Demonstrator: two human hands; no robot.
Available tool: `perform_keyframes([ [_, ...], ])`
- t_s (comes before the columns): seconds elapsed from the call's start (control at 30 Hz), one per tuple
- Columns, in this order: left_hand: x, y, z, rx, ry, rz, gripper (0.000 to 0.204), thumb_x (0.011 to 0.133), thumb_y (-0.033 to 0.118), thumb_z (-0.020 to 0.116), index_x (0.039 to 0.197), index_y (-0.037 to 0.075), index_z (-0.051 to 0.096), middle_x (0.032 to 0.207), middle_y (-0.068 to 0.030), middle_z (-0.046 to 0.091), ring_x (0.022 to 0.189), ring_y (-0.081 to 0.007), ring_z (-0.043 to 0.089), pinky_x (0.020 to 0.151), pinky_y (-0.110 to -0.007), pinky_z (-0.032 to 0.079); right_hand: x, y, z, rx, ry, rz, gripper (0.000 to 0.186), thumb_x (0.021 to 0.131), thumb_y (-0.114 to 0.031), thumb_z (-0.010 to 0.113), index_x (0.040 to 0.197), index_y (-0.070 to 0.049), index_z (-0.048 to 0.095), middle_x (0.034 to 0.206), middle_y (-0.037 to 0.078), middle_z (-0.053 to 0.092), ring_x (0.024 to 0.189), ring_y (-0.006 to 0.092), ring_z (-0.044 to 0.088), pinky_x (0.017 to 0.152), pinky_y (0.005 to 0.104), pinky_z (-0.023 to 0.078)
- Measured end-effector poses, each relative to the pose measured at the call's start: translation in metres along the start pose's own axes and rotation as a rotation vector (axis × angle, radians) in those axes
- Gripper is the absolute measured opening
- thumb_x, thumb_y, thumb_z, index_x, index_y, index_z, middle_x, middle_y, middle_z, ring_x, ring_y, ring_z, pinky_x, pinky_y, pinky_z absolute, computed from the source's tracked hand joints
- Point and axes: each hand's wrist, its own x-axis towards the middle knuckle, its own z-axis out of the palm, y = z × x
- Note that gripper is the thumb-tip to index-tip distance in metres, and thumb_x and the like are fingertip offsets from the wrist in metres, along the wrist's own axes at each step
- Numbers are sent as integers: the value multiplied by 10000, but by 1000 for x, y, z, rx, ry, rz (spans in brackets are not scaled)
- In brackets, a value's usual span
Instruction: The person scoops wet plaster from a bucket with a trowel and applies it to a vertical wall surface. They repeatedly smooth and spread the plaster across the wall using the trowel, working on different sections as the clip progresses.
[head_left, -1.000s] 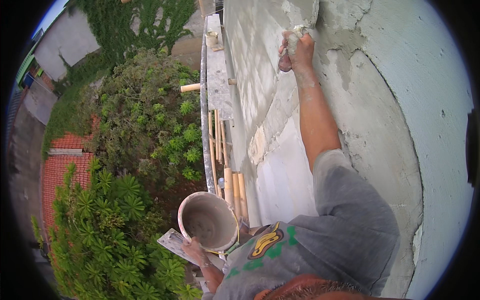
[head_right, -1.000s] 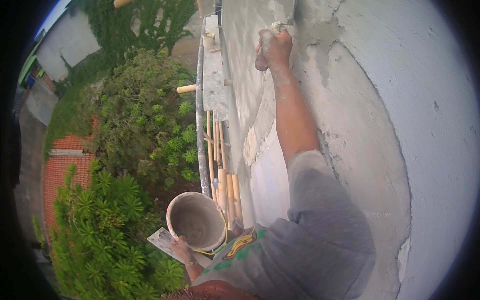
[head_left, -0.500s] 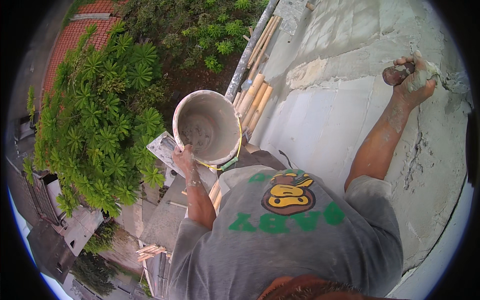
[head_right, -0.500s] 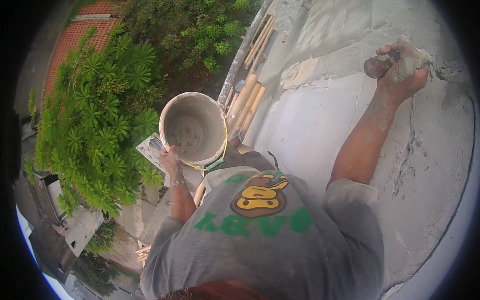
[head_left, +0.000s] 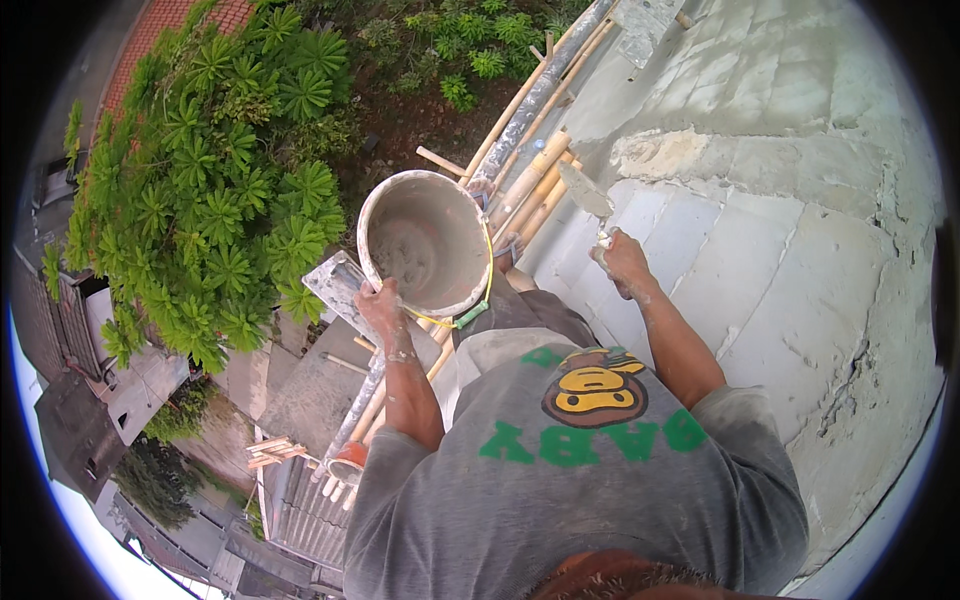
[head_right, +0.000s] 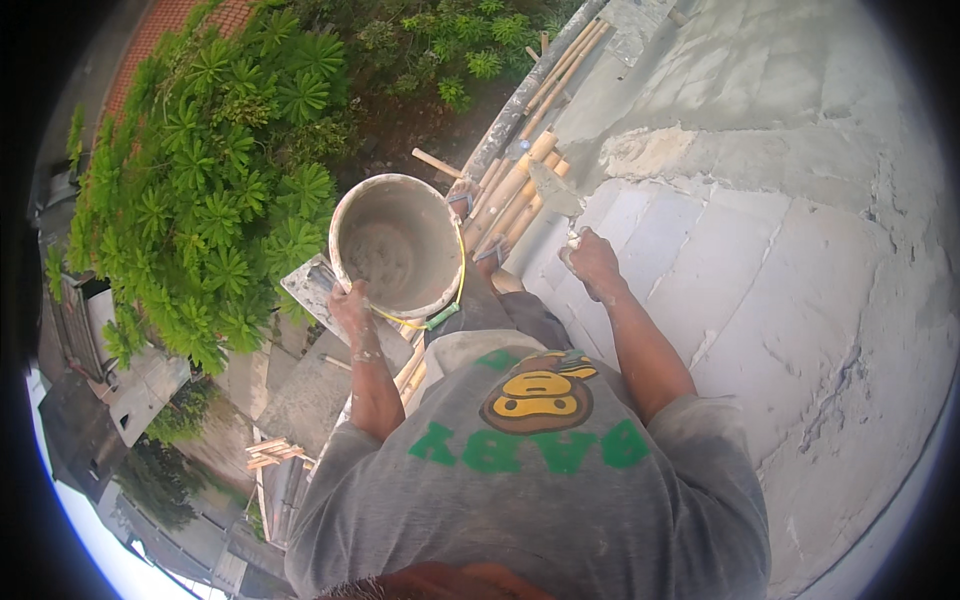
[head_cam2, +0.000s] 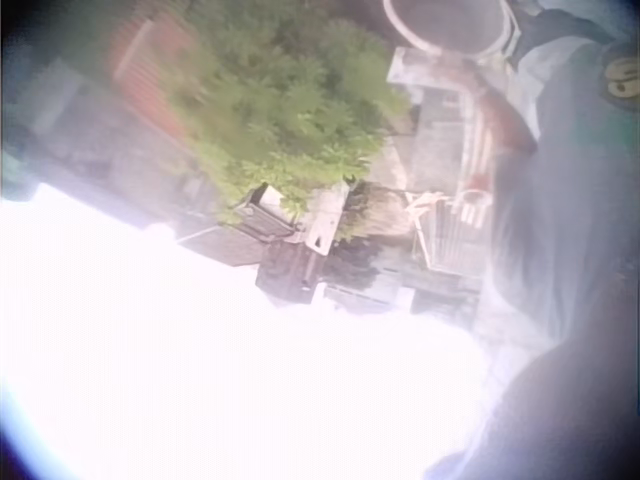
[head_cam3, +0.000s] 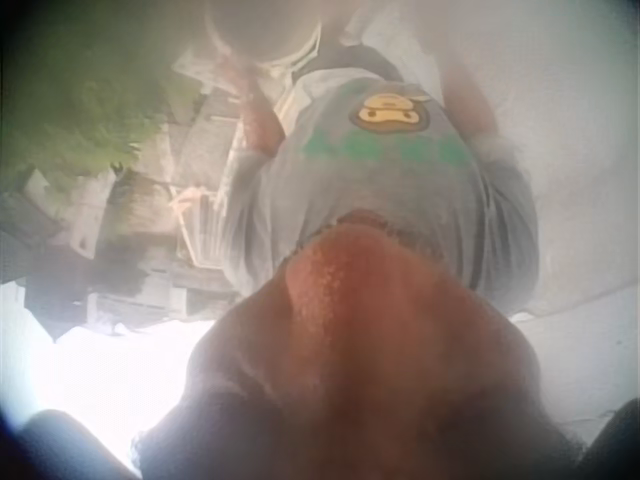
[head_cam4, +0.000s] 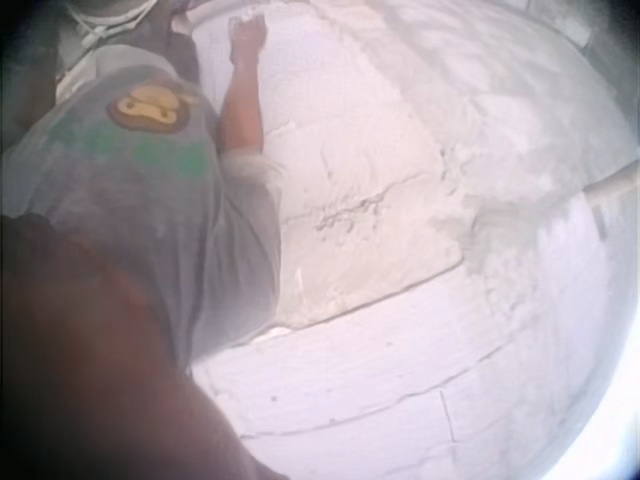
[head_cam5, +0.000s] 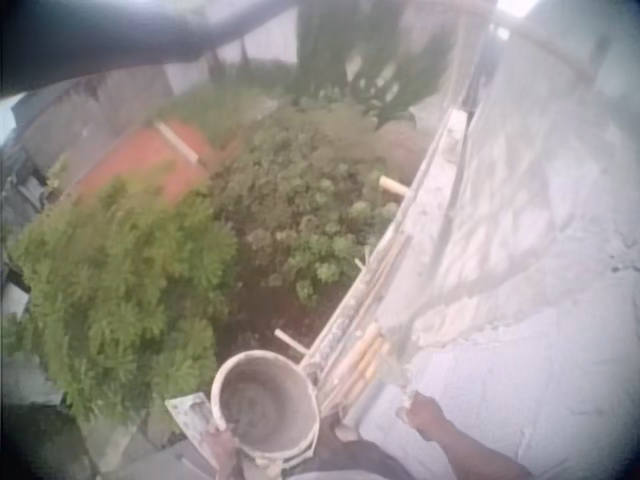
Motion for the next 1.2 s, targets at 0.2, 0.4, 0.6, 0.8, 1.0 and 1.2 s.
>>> perform_keyframes([
  [0.2, -11, 30, -1, 135, 101, 125, 415, 667, 243, 679, 934, -72, 644, 931, -217, 521, 901, -381, 546, 839, -460, 422, -19, -27, -8, -394, 103, -209, 433, 798, -229, 650, 1135, 14, 529, 1068, 233, 627, 1004, 385, 637, 872, 469, 515],
  [0.4, -29, 65, -4, -101, -10, 156, 336, 683, 185, 699, 917, -49, 640, 983, -125, 535, 864, -254, 547, 774, -382, 451, -43, -63, -43, -340, 128, -422, 580, 797, -230, 678, 1298, -3, 492, 1177, 228, 585, 1103, 377, 595, 893, 464, 503],
  [0.6, -39, 101, -13, -172, -48, 327, 265, 674, 115, 702, 895, -24, 655, 946, -61, 525, 792, -179, 540, 703, -330, 458, -66, -99, -52, -557, 23, -442, 640, 818, -230, 603, 1408, -47, 435, 1092, 229, 662, 1051, 360, 633, 899, 450, 501],
  [0.8, -47, 135, -25, -150, -202, 320, 335, 647, 126, 699, 944, -27, 685, 942, -82, 561, 808, -196, 572, 709, -331, 467, -68, -173, -72, -571, 0, -371, 370, 786, -199, 612, 1092, 3, 664, 957, 204, 707, 927, 327, 688, 795, 429, 530],
  [1.0, -46, 165, -45, -119, -429, 358, 342, 646, 72, 683, 965, -51, 675, 885, -103, 636, 813, -195, 602, 770, -331, 495, -88, -248, -134, -611, -190, -249, 213, 729, -184, 683, 862, -31, 747, 881, 178, 717, 845, 305, 704, 727, 419, 534],
  [1.2, -50, 197, -58, -183, -710, 346, 502, 687, 39, 654, 1154, -133, 590, 1117, -252, 631, 718, -190, 659, 665, -280, 526, -104, -272, -131, -688, 66, -527, 222, 725, -219, 723, 848, -37, 753, 903, 145, 725, 861, 283, 709, 724, 381, 541],
])
